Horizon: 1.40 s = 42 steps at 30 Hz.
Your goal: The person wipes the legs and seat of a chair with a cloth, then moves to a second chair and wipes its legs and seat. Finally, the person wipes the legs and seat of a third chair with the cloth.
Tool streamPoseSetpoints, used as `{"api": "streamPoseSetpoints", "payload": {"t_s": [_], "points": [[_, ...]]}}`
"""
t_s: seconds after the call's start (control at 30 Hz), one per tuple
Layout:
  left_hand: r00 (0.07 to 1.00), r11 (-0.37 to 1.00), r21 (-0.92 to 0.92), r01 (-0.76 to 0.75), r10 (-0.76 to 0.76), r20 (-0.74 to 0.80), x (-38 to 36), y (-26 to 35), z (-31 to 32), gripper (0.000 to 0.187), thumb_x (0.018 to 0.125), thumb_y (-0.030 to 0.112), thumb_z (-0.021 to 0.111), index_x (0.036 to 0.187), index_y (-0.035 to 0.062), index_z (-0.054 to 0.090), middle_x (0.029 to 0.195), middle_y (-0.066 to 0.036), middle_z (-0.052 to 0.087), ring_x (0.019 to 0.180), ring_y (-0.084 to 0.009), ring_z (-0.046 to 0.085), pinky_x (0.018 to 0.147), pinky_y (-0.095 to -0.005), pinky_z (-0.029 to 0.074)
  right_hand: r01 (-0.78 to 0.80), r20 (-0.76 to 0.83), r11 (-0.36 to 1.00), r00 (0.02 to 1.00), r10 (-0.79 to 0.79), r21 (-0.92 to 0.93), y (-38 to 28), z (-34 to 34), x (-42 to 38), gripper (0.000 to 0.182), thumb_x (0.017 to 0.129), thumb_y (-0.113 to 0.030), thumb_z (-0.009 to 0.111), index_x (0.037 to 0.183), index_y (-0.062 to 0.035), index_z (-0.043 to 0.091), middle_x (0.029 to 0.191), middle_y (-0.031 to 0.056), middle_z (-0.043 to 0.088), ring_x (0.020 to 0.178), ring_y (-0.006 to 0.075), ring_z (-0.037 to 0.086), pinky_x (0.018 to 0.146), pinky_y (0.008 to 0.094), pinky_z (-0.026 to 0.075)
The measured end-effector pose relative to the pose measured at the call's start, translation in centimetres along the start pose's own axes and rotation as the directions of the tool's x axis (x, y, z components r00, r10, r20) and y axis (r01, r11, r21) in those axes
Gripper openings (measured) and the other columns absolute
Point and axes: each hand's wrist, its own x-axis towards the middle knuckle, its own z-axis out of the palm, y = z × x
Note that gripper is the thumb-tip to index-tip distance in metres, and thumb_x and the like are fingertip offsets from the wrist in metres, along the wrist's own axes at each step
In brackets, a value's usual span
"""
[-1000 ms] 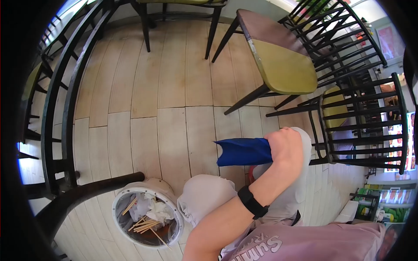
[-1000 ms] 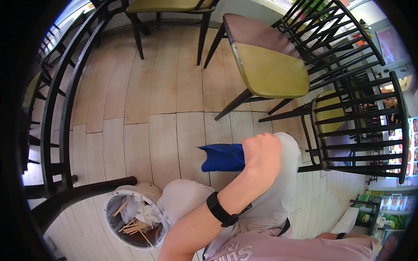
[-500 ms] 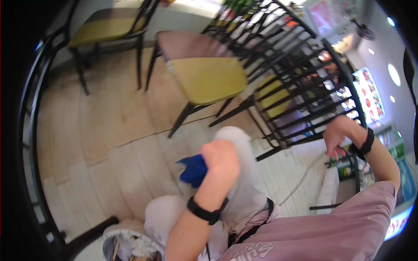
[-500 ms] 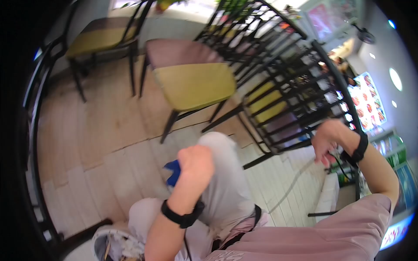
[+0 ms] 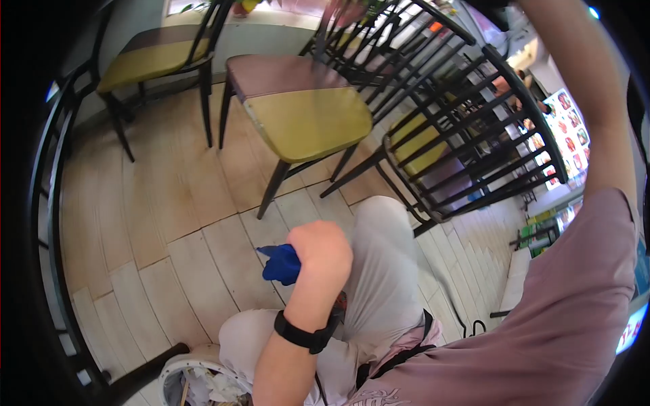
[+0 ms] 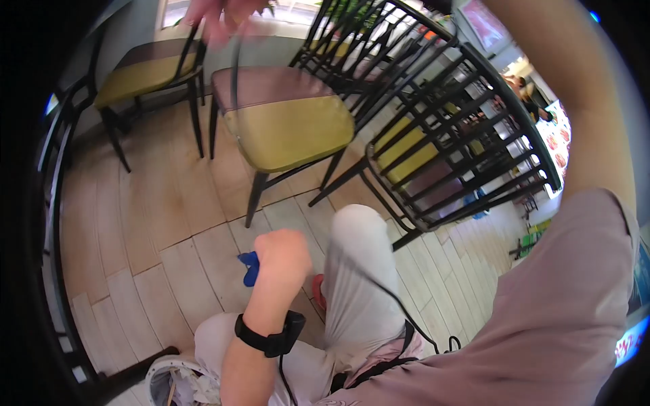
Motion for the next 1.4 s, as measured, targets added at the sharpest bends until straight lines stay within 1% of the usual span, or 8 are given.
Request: {"api": "streamPoseSetpoints", "payload": {"t_s": [0.07,0.2,0.4,0.6,0.8,1.0,1.03,1.4], "points": [[0.998,1.0,-0.007,0.027,-0.028,-0.054,-0.4,0.4,0.4,0.018,0.084,0.018,0.067,0.095,0.0151,0.081,0.1,-0.01,0.078,0.097,-0.0267,0.075,0.076,-0.0371,0.056,-0.021,-0.072,0.982,0.997,0.007,-0.188,-0.6,-0.4,8.3,0.048,0.103,-0.047,0.057,0.123,-0.0046,0.067,0.113,0.0052,0.075,0.085,0.0123,0.064,0.072,0.0274,0.05],[0.991,0.999,0.022,0.036,-0.033,-0.128,-1.1,1.2,1.4,0.02,0.087,0.02,0.064,0.099,0.014,0.08,0.1,-0.009,0.077,0.097,-0.0285,0.074,0.075,-0.0433,0.056,-0.125,-0.171,0.982,0.98,0.1,-0.144,-0.6,-3.5,19.7,0.051,0.101,-0.051,0.059,0.129,-0.0085,0.066,0.125,0.01,0.072,0.1,0.0192,0.068,0.087,0.0355,0.05],[0.997,0.998,0.055,0.036,-0.032,-0.068,-0.4,0.6,3.2,0.026,0.09,0.022,0.063,0.106,0.0107,0.078,0.109,-0.01,0.076,0.103,-0.031,0.073,0.079,-0.0488,0.056,-0.141,-0.611,0.978,0.764,0.207,0.155,2.8,-8.3,31.2,0.086,0.087,-0.06,0.072,0.142,0.0026,0.052,0.132,0.0163,0.063,0.094,0.0225,0.07,0.075,0.0391,0.057],[0.996,0.997,-0.042,0.066,-0.064,0.065,1.8,-1.8,3.8,0.024,0.09,0.02,0.063,0.106,0.011,0.079,0.108,-0.009,0.077,0.101,-0.0298,0.074,0.078,-0.0495,0.056,0.557,-0.802,0.602,0.228,0.552,0.572,6.9,-13.3,41.0,0.102,0.076,-0.057,0.083,0.141,0.0128,0.046,0.142,0.0235,0.053,0.122,0.0352,0.059,0.102,0.0506,0.049],[0.998,0.997,-0.038,0.068,-0.068,0.018,1.9,-3.0,3.6,0.023,0.088,0.021,0.065,0.103,0.0101,0.08,0.101,-0.011,0.077,0.097,-0.032,0.074,0.077,-0.0519,0.056,0.956,-0.801,0.04,0.22,0.556,0.29,7.2,-13.5,39.7,0.058,0.079,-0.038,0.083,0.112,0.0081,0.072,0.114,0.015,0.073,0.112,0.0227,0.063,0.098,0.0351,0.045],[0.976,0.999,-0.036,0.015,-0.007,0.219,4.5,-3.1,5.8,0.029,0.092,0.019,0.064,0.116,0.0095,0.077,0.121,-0.011,0.074,0.11,-0.0317,0.072,0.083,-0.0561,0.056,0.95,-0.905,0.148,0.204,0.373,0.275,11.0,-18.0,46.5,0.052,0.083,-0.043,0.081,0.102,-0.0034,0.054,0.087,0.005,0.059,0.083,0.0183,0.06,0.08,0.0366,0.049],[0.97,0.999,-0.047,0.013,-0.001,0.243,4.3,-3.5,5.1,0.029,0.092,0.019,0.064,0.116,0.0095,0.077,0.121,-0.011,0.074,0.11,-0.0317,0.072,0.083,-0.0561,0.056,0.931,-0.914,0.303,0.07,0.398,0.204,9.6,-15.9,45.4,0.056,0.085,-0.043,0.08,0.111,-0.0047,0.049,0.087,0.0051,0.06,0.08,0.0177,0.061,0.075,0.0359,0.051],[0.949,0.999,-0.051,0.008,0.009,0.315,5.2,-6.0,3.5,0.029,0.092,0.019,0.065,0.116,0.0098,0.077,0.123,-0.01,0.074,0.112,-0.0316,0.071,0.085,-0.0564,0.055,0.757,-0.849,0.633,-0.22,0.481,0.162,8.0,-14.9,46.0,0.041,0.101,-0.032,0.061,0.107,0.0056,0.046,0.092,0.0231,0.071,0.091,0.0432,0.071,0.081,0.0521,0.054]]}}
